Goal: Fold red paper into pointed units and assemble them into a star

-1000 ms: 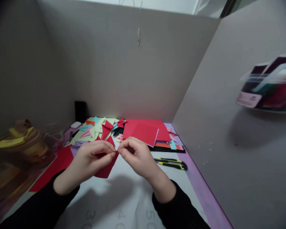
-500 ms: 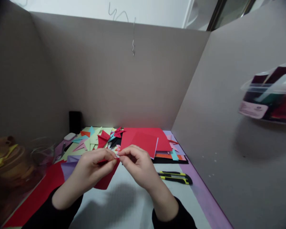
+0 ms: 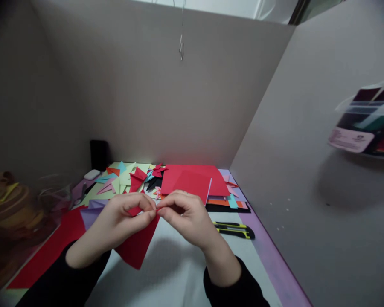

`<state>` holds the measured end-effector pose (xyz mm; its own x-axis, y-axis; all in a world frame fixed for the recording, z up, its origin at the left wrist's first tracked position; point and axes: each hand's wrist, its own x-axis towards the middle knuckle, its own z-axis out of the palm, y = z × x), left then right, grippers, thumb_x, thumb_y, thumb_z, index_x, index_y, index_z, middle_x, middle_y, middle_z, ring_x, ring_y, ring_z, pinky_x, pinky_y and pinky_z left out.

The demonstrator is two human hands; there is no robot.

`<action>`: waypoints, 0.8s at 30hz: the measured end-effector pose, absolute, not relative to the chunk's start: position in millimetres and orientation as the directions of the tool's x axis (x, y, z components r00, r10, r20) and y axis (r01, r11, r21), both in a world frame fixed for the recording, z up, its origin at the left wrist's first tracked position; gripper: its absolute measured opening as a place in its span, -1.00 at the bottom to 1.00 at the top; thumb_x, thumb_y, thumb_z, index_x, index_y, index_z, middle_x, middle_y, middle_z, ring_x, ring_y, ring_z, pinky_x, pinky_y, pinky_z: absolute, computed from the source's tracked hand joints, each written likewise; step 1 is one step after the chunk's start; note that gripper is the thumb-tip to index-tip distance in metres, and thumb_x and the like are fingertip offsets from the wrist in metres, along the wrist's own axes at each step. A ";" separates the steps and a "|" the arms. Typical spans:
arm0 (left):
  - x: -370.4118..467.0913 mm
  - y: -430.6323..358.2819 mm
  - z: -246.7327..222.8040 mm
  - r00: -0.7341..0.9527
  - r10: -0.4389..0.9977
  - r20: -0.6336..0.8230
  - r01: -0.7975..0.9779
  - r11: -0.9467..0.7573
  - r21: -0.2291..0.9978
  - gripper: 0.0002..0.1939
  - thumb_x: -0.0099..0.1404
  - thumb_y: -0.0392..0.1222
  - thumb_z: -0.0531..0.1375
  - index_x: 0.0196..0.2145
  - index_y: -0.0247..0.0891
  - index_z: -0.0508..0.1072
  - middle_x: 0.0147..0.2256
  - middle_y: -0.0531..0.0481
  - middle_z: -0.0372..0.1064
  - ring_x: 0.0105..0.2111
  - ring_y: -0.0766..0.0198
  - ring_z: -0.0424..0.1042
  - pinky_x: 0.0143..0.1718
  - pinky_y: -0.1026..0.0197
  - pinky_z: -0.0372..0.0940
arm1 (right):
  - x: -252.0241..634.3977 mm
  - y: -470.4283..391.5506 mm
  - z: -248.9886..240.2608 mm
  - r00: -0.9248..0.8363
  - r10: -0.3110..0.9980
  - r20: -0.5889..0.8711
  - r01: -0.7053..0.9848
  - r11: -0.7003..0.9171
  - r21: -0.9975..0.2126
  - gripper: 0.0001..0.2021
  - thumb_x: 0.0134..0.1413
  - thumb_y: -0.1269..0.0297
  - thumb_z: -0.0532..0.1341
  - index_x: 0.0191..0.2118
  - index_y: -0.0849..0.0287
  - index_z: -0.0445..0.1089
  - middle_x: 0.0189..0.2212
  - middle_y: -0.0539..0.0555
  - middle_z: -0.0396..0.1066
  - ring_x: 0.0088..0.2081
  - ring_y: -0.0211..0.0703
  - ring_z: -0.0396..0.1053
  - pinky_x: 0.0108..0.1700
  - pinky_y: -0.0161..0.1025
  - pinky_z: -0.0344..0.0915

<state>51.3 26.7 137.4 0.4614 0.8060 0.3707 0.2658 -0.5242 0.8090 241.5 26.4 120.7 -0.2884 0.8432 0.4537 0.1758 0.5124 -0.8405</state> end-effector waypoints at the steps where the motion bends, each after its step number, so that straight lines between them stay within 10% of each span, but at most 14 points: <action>1: 51.3 26.9 137.7 0.467 0.806 0.364 0.260 -0.518 0.815 -0.84 0.20 -0.40 0.14 -0.51 -0.25 0.38 -0.42 0.10 0.44 -0.39 0.36 0.41 -0.33 0.31 0.27 | 242.0 26.3 121.2 -0.290 0.839 0.461 0.178 0.521 -0.835 -0.95 0.07 0.34 0.25 -0.36 0.14 0.48 -0.45 0.03 0.41 -0.42 -0.24 0.35 -0.39 -0.28 0.27; 24: 56.8 28.4 133.1 0.448 0.818 0.361 0.284 -0.513 0.810 -0.83 0.16 -0.45 0.12 -0.53 -0.26 0.35 -0.45 0.09 0.43 -0.41 0.35 0.40 -0.34 0.31 0.27 | 232.7 15.9 129.3 -0.222 0.901 0.373 0.374 0.432 -0.821 -0.85 0.09 0.40 0.11 -0.49 0.16 0.27 -0.53 -0.03 0.28 -0.48 -0.29 0.21 -0.45 -0.35 0.13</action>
<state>56.8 28.4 133.1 0.4476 0.8180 0.3612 0.2842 -0.5131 0.8099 232.7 15.9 129.3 -0.2219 0.9009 0.3730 0.3738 0.4319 -0.8208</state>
